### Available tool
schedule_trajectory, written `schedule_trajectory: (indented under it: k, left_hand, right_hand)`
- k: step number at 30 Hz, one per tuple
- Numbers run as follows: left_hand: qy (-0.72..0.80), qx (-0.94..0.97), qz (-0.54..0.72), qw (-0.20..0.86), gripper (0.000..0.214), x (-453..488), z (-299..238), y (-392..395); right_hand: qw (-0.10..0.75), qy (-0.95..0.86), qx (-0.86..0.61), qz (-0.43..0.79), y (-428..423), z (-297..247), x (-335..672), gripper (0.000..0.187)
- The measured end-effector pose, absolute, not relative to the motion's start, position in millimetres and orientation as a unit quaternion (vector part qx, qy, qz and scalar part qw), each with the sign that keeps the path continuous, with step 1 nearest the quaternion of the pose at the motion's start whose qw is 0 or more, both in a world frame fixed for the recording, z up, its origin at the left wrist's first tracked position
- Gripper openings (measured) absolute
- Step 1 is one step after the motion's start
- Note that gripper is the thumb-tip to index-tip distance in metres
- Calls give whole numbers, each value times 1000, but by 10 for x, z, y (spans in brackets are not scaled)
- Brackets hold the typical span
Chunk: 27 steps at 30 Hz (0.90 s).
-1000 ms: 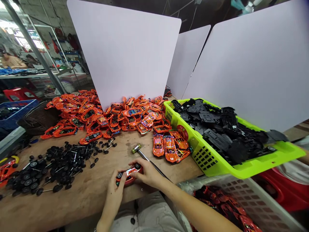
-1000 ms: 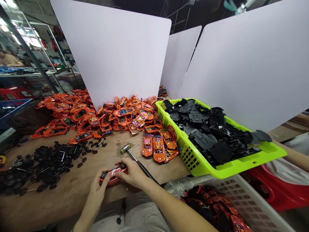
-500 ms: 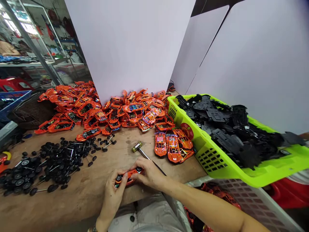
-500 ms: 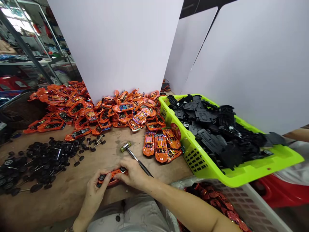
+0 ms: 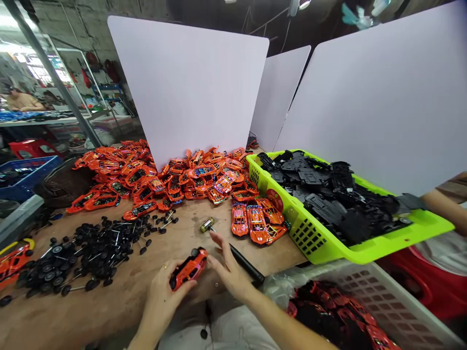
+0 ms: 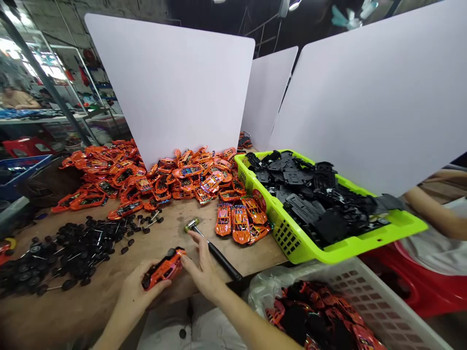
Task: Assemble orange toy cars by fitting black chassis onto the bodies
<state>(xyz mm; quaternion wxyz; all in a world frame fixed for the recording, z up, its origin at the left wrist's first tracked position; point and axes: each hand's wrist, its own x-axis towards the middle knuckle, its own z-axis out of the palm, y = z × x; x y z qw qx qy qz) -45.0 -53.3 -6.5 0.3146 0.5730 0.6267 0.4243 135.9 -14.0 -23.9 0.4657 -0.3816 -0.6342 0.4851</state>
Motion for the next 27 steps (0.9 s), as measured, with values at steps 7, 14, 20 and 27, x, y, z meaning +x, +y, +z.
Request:
schedule_trajectory:
  k: [7, 14, 20, 27]
  left_hand:
    - [613, 564, 436, 341, 32, -458, -235, -527]
    - [594, 554, 479, 333, 27, -392, -377, -573]
    - [612, 568, 460, 301, 25, -413, -378, -565]
    - [614, 593, 459, 247, 23, -427, -455, -553]
  right_hand:
    - [303, -740, -324, 506, 221, -233, 1408, 47]
    - [282, -742, -326, 514, 251, -206, 1389, 44]
    - [367, -732, -350, 455, 112, -236, 1342, 15]
    - [400, -712, -344, 464, 92, -292, 1300, 27]
